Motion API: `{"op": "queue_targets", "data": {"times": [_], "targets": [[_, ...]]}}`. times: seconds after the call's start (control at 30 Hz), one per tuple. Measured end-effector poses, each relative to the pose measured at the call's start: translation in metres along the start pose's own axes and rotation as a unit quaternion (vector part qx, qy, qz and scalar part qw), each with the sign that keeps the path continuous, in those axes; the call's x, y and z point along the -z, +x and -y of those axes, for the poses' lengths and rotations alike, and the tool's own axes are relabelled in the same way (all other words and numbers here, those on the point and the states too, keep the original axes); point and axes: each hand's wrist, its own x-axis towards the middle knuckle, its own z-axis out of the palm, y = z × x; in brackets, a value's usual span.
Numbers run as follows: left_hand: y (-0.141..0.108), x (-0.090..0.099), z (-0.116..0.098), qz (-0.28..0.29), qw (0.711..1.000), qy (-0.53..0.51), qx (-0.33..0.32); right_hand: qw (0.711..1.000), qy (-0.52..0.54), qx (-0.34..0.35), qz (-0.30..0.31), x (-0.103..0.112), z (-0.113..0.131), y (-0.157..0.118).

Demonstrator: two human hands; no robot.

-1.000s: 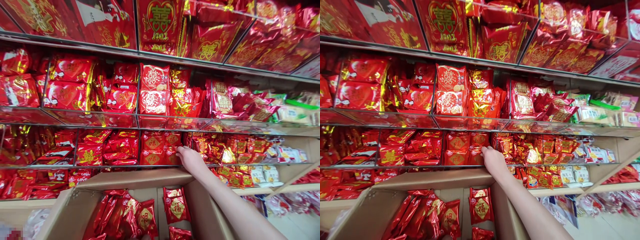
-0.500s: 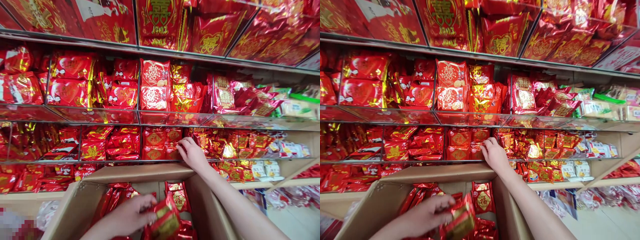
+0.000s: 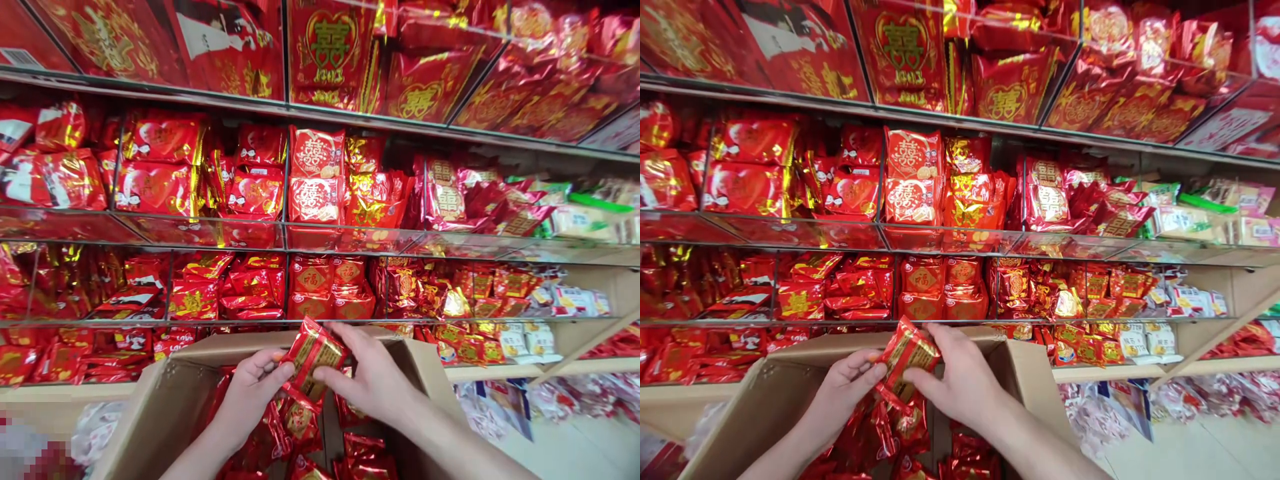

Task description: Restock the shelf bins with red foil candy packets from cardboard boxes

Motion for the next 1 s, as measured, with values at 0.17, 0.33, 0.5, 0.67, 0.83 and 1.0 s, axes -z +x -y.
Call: {"op": "queue_targets", "data": {"times": [0.17,0.33,0.5,0.67,0.83,1.0], "targets": [[-0.003,0.001,-0.011,0.073,0.989,-0.077,0.1,0.995,0.025,0.062,-0.071,-0.002,-0.001,-0.01],[-0.01,0.002,-0.031,0.093,0.976,-0.165,0.11,0.972,-0.05,0.229,-0.008,0.0,-0.004,-0.024],[-0.01,-0.004,-0.036,0.023,0.981,-0.189,0.033,0.99,0.117,0.064,-0.053,-0.014,-0.006,-0.029],[-0.007,-0.011,-0.033,-0.039,0.984,-0.175,0.001,0.89,0.446,-0.097,0.014,-0.019,-0.004,-0.016],[-0.008,-0.011,-0.029,-0.01,0.998,-0.067,-0.019,0.894,0.44,-0.077,0.028,-0.016,-0.001,-0.012],[-0.013,-0.012,-0.02,0.105,0.994,0.006,-0.037,0.914,0.39,-0.111,0.019,-0.016,-0.004,-0.015]]}}
